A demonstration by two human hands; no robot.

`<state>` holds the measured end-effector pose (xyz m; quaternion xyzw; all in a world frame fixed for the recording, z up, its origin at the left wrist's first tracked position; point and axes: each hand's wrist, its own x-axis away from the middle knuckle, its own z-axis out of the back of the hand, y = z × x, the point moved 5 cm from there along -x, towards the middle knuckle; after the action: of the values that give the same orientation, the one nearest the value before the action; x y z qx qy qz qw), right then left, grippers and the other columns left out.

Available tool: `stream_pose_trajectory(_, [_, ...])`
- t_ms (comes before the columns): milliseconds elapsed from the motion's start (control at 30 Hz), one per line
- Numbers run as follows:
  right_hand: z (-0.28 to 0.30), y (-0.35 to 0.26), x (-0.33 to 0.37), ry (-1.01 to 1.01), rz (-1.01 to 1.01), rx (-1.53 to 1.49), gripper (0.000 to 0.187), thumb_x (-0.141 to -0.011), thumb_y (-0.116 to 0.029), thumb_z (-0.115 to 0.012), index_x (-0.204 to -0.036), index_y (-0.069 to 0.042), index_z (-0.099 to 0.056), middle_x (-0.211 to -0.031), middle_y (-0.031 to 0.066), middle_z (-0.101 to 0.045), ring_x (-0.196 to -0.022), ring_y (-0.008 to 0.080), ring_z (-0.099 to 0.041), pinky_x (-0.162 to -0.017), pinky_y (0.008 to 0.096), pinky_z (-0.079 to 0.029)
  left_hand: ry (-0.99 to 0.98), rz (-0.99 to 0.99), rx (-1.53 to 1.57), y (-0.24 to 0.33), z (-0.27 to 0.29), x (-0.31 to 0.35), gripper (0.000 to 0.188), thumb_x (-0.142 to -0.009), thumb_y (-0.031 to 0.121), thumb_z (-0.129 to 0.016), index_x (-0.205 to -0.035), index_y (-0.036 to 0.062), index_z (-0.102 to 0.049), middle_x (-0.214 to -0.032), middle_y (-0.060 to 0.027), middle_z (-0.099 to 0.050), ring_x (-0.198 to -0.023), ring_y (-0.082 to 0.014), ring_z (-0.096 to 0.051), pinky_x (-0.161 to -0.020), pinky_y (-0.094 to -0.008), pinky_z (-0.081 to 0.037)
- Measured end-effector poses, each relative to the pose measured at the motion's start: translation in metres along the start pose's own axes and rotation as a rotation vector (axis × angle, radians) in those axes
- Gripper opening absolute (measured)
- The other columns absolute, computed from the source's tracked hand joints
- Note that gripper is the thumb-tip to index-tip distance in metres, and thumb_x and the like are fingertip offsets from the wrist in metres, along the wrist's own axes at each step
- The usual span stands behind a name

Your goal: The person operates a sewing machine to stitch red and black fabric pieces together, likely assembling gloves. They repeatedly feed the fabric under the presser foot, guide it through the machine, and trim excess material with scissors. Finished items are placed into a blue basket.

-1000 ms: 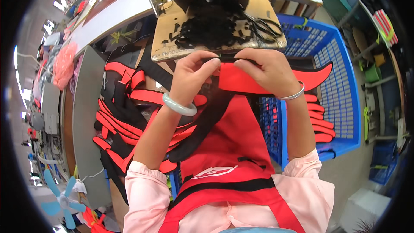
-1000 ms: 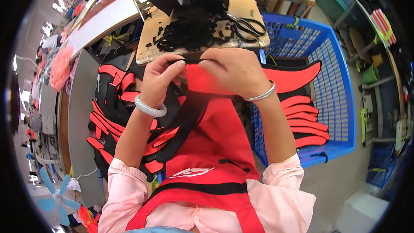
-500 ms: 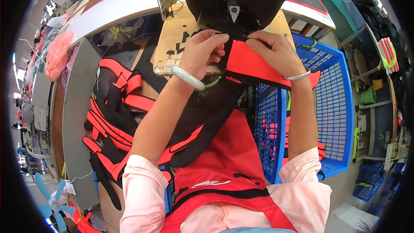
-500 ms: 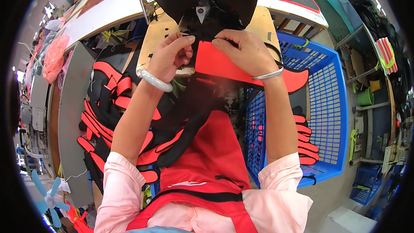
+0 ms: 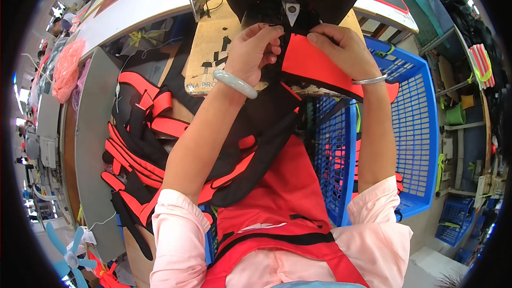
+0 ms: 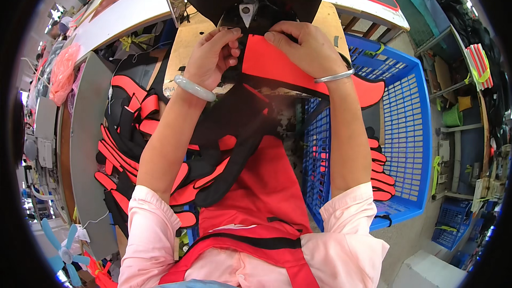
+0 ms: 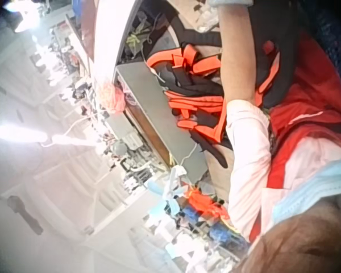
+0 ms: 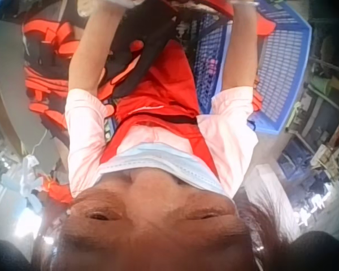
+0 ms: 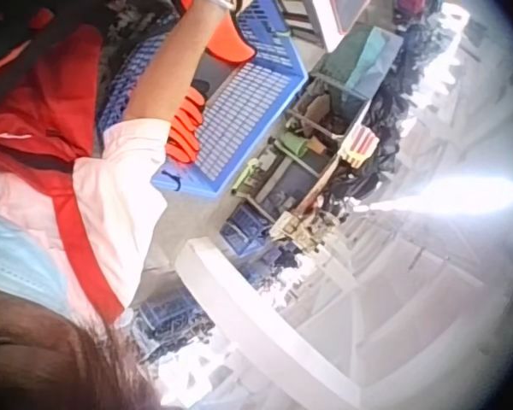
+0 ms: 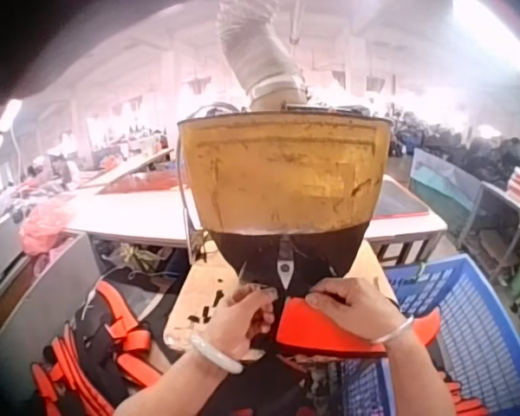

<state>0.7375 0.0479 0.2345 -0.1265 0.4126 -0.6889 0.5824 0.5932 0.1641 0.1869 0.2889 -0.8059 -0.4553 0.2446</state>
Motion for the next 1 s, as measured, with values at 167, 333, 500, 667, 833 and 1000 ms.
stream_pose_trajectory(167, [0.003,-0.004,-0.005,0.010,0.001,0.042,0.031,-0.090,-0.030,-0.062,-0.098,-0.001,-0.068,-0.084,0.0148,-0.067,-0.076,0.0255,-0.063,-0.073,0.0332,-0.049,0.039,-0.051,-0.020,0.006,-0.002,0.001,0.010,-0.087,0.013,-0.068,-0.091,0.0060,-0.062,-0.071,0.0025,-0.055,-0.064,-0.0082,-0.053,-0.054,-0.0227,-0.039])
stream_pose_trajectory(333, [0.004,0.005,-0.013,0.011,-0.001,0.057,0.031,-0.091,-0.029,-0.062,-0.101,0.000,-0.067,-0.085,0.0098,-0.066,-0.079,0.0188,-0.059,-0.075,0.0304,-0.047,0.115,-0.100,-0.029,0.004,-0.004,-0.004,0.010,-0.086,0.012,-0.068,-0.092,0.0049,-0.062,-0.072,0.0025,-0.054,-0.064,-0.0085,-0.052,-0.055,-0.0233,-0.040])
stream_pose_trajectory(500, [0.009,0.005,-0.013,0.089,0.089,0.086,0.031,-0.090,-0.030,-0.062,-0.100,-0.002,-0.068,-0.084,0.0130,-0.068,-0.076,0.0255,-0.063,-0.073,0.0332,-0.049,0.142,-0.154,0.263,0.003,0.007,-0.017,0.013,-0.090,0.018,-0.068,-0.089,0.0072,-0.061,-0.074,0.0010,-0.055,-0.067,-0.0104,-0.053,-0.058,-0.0248,-0.042])
stream_pose_trajectory(667, [0.018,-0.004,0.024,0.036,-0.014,0.027,0.027,-0.090,-0.027,-0.063,-0.100,-0.002,-0.068,-0.086,0.0130,-0.069,-0.080,0.0257,-0.066,-0.073,0.0321,-0.049,-0.051,-0.021,-0.201,0.002,0.031,0.021,0.031,-0.091,0.032,-0.067,-0.104,0.0034,-0.066,-0.092,-0.0054,-0.067,-0.089,-0.0193,-0.065,-0.078,-0.0315,-0.051])
stream_pose_trajectory(833, [0.015,-0.026,0.065,0.042,0.034,-0.042,0.023,-0.089,-0.021,-0.063,-0.099,0.000,-0.067,-0.086,0.0124,-0.069,-0.078,0.0235,-0.065,-0.072,0.0302,-0.049,-0.281,-0.495,-1.064,-0.037,0.001,0.102,0.026,-0.087,0.015,-0.064,-0.107,-0.0013,-0.065,-0.093,-0.0151,-0.066,-0.085,-0.0275,-0.065,-0.075,-0.0349,-0.050])
stream_pose_trajectory(1000, [0.019,-0.032,0.112,0.119,-0.022,-0.215,0.019,-0.090,-0.013,-0.065,-0.100,0.003,-0.066,-0.083,0.0073,-0.067,-0.075,0.0124,-0.060,-0.071,0.0256,-0.048,-0.195,-0.657,-1.059,-0.019,-0.020,0.151,0.023,-0.084,0.002,-0.062,-0.107,0.0004,-0.065,-0.077,-0.0117,-0.060,-0.065,-0.0228,-0.060,-0.059,-0.0312,-0.047])
